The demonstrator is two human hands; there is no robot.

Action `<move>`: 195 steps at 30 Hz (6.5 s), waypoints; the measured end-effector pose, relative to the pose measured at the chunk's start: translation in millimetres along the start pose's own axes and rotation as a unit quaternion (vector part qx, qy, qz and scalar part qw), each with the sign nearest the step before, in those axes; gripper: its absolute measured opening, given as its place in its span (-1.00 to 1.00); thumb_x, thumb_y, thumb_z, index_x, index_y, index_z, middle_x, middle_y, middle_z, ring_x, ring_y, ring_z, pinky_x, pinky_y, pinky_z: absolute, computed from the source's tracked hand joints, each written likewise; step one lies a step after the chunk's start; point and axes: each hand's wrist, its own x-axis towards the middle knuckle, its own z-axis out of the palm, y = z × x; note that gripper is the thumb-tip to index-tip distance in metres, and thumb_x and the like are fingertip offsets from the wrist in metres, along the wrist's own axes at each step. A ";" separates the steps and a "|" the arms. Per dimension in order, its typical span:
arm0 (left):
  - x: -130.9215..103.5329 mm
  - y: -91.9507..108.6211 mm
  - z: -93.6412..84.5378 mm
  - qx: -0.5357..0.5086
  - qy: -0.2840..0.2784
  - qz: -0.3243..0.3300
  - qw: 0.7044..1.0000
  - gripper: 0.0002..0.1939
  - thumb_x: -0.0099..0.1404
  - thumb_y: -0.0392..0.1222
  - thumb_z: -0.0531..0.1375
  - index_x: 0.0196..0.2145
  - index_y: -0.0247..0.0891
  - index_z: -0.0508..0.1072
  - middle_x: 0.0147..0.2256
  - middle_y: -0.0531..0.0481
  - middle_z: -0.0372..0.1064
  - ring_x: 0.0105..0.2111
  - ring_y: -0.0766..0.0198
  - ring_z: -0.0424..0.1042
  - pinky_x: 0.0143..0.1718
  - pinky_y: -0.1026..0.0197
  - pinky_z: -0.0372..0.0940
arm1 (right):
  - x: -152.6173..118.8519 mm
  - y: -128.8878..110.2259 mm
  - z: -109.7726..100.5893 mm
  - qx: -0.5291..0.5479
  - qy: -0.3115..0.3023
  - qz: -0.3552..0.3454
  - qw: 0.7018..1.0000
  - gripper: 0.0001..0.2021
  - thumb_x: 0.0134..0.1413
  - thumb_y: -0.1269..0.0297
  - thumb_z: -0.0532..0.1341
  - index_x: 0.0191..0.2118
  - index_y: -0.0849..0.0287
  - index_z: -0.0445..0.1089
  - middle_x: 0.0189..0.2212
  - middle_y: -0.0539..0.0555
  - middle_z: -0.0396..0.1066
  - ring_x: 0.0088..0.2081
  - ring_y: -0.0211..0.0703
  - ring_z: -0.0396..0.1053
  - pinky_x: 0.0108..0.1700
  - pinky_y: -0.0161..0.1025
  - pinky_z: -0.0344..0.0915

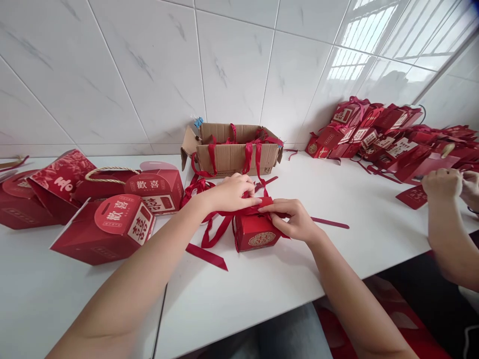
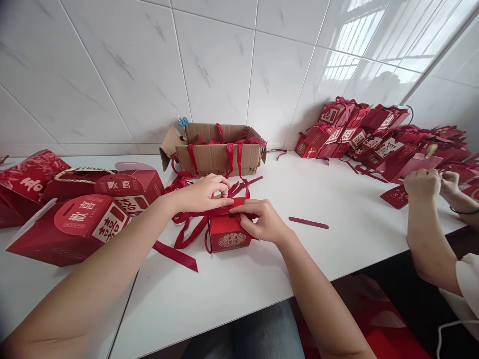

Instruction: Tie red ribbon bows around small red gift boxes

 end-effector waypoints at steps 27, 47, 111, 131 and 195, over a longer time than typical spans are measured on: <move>2.3 0.6 4.2 0.025 0.030 0.035 0.999 -0.59 0.30 0.16 -0.05 -0.43 -0.21 0.31 -0.19 -0.05 0.31 -0.07 0.07 0.20 -0.11 0.06 0.18 | -0.9 -1.1 0.5 -0.038 0.025 0.016 0.999 -0.77 0.07 0.42 0.13 -0.16 0.16 0.46 -0.35 0.03 0.50 -0.46 -0.32 0.30 -0.41 -0.35 0.25; 8.3 -10.7 7.8 0.023 0.050 0.021 0.998 -0.56 0.28 0.22 -0.03 -0.42 -0.20 0.36 -0.07 -0.04 0.31 0.01 0.05 0.18 -0.03 -0.04 0.19 | -0.1 -1.9 -2.5 -0.009 -0.012 0.028 1.000 -0.70 0.05 0.52 0.09 -0.15 0.19 0.48 -0.30 0.07 0.53 -0.40 -0.29 0.38 -0.39 -0.36 0.25; -0.3 31.3 14.0 -0.001 -0.010 0.005 1.000 -0.74 0.18 0.12 0.12 -0.29 -0.02 0.49 -0.02 0.04 0.28 0.12 -0.06 0.04 0.11 -0.17 0.07 | 9.6 2.0 -8.8 0.430 0.216 0.234 0.845 -0.62 -0.20 0.33 0.39 -0.50 0.12 0.09 -0.74 -0.23 0.00 -0.68 -0.46 -0.12 -0.63 -0.41 -0.13; -28.9 21.2 -26.1 0.055 0.027 0.002 0.998 -0.70 0.21 0.05 0.10 -0.11 0.03 0.42 0.03 0.04 0.26 0.14 -0.05 0.05 0.08 -0.07 0.10 | 4.3 -4.1 -13.4 0.294 0.209 0.195 0.912 -0.78 -0.01 0.10 0.30 -0.40 0.14 0.37 -0.57 -0.07 0.14 -0.56 -0.38 0.03 -0.55 -0.35 0.02; 2.1 7.3 -3.5 -0.256 -0.070 -0.031 0.964 -0.60 0.18 0.19 0.15 -0.30 -0.21 0.51 -0.31 -0.01 0.37 -0.31 0.24 0.31 -0.23 0.17 0.22 | -0.7 3.9 -11.6 0.024 0.031 -0.067 0.997 -0.89 0.02 0.34 0.30 -0.28 0.08 0.55 -0.42 0.02 0.11 -0.34 -0.22 0.13 -0.34 -0.24 0.22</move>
